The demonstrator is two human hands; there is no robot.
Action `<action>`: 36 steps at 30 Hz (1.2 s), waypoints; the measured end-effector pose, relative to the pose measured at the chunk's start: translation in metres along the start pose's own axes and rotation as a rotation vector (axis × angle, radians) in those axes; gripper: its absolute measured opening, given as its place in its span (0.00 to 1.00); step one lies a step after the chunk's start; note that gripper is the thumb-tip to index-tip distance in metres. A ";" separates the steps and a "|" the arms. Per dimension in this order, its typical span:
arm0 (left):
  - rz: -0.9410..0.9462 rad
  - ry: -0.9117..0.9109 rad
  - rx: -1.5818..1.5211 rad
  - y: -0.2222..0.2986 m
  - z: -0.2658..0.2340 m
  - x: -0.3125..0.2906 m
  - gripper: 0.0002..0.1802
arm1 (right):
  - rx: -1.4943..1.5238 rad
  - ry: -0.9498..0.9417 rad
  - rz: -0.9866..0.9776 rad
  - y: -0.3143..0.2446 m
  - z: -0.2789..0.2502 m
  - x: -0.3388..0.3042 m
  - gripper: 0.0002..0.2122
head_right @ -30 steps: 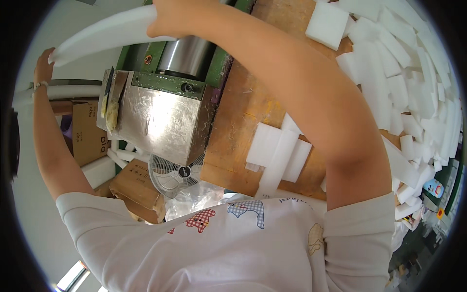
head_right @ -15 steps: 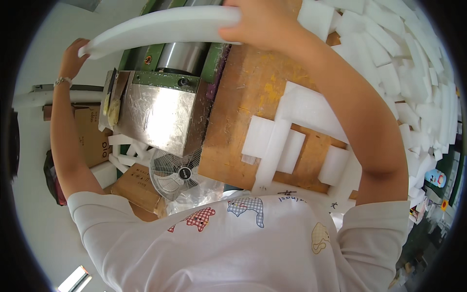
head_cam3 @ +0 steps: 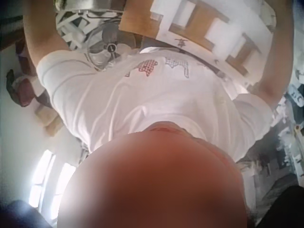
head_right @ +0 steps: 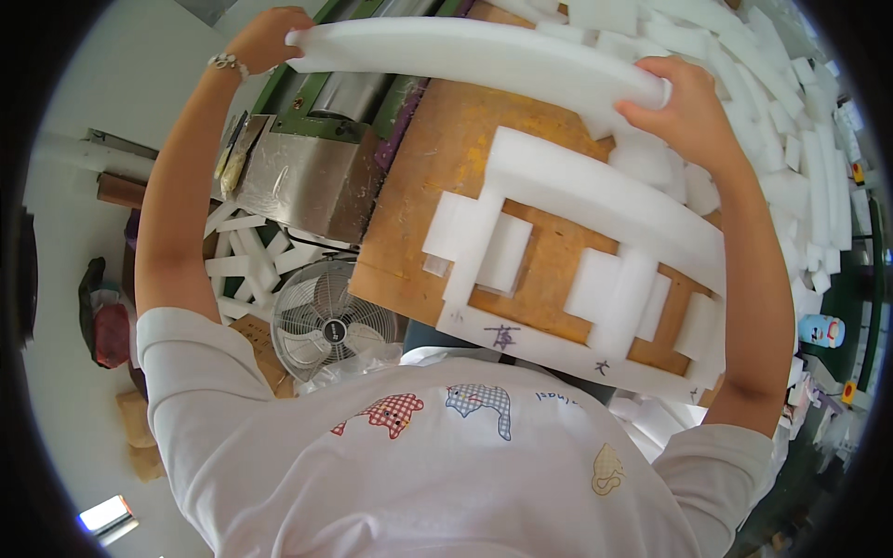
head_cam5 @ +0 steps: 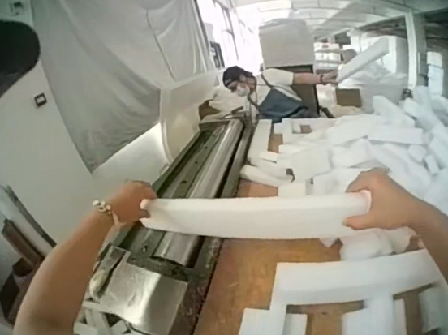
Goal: Fitting small foam blocks into slots on a larger curved foam packaging frame.
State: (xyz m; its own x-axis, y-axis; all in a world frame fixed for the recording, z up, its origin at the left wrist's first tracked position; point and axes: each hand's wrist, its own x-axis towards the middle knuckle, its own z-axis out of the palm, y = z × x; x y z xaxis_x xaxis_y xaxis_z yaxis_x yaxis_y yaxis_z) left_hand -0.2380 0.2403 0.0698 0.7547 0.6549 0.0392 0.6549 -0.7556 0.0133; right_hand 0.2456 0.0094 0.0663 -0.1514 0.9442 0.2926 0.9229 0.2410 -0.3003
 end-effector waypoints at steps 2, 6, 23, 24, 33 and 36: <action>-0.030 -0.008 -0.005 0.025 -0.006 0.001 0.15 | 0.039 0.021 0.038 0.006 -0.025 -0.015 0.20; -0.054 -0.037 0.031 0.091 -0.015 0.010 0.15 | -0.046 0.087 0.072 0.040 -0.074 -0.053 0.21; -0.312 0.338 -1.473 0.342 0.075 -0.139 0.23 | 0.568 0.480 0.644 0.169 -0.132 -0.418 0.18; -0.324 0.323 -1.479 0.348 0.083 -0.142 0.23 | 0.568 0.468 0.658 0.169 -0.127 -0.426 0.18; -0.291 0.367 -1.365 0.369 0.093 -0.157 0.18 | 0.594 0.432 0.707 0.167 -0.103 -0.471 0.18; -0.291 0.335 -1.330 0.368 0.092 -0.159 0.19 | 0.566 0.419 0.715 0.159 -0.101 -0.471 0.18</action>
State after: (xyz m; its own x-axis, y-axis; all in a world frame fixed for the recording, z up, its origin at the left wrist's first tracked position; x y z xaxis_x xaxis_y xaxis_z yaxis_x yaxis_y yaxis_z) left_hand -0.1136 -0.1406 -0.0234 0.4315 0.8963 0.1024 0.1160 -0.1678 0.9790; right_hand 0.4991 -0.4201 -0.0277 0.6104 0.7800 0.1382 0.4280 -0.1779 -0.8861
